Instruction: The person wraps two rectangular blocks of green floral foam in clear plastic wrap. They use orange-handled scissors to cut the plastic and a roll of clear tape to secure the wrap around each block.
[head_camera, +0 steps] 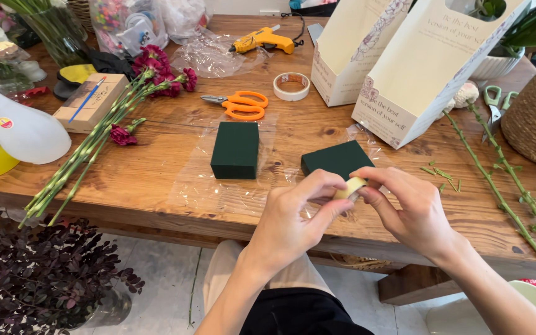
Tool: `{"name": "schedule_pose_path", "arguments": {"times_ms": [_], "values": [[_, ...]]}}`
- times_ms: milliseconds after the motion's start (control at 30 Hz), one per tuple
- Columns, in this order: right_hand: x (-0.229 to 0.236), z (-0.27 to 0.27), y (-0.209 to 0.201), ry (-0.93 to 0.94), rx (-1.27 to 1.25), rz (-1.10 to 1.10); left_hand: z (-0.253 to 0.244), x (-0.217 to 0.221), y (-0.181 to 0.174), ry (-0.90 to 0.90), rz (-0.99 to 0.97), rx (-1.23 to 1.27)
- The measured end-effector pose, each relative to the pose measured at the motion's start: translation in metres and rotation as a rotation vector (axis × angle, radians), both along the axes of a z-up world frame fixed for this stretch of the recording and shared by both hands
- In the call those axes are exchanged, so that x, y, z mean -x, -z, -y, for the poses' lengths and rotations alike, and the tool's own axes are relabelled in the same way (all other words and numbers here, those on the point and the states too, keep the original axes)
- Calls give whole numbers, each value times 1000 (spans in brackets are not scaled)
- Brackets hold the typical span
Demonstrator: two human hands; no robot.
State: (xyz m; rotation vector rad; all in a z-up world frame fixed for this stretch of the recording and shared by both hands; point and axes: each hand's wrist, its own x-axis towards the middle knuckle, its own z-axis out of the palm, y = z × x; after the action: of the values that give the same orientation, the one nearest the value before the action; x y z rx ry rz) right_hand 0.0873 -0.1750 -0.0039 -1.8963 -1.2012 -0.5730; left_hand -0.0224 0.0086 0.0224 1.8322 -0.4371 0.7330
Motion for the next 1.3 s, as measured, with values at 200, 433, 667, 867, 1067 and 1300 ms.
{"name": "schedule_pose_path", "arguments": {"times_ms": [200,433,667,867,1067,1300], "values": [[0,4,0,21,-17,46,5,-8,9,-29,35,34],[1,4,0,45,-19,120,2,-11,16,-49,68,25],[2,2,0,39,4,151,1,-10,13,-6,41,68],[0,1,5,44,19,147,0,-10,16,14,32,93],[0,-3,10,27,31,135,-5,-14,24,16,-20,131],[-3,-4,11,3,68,152,-6,-17,33,26,-62,124]]}}
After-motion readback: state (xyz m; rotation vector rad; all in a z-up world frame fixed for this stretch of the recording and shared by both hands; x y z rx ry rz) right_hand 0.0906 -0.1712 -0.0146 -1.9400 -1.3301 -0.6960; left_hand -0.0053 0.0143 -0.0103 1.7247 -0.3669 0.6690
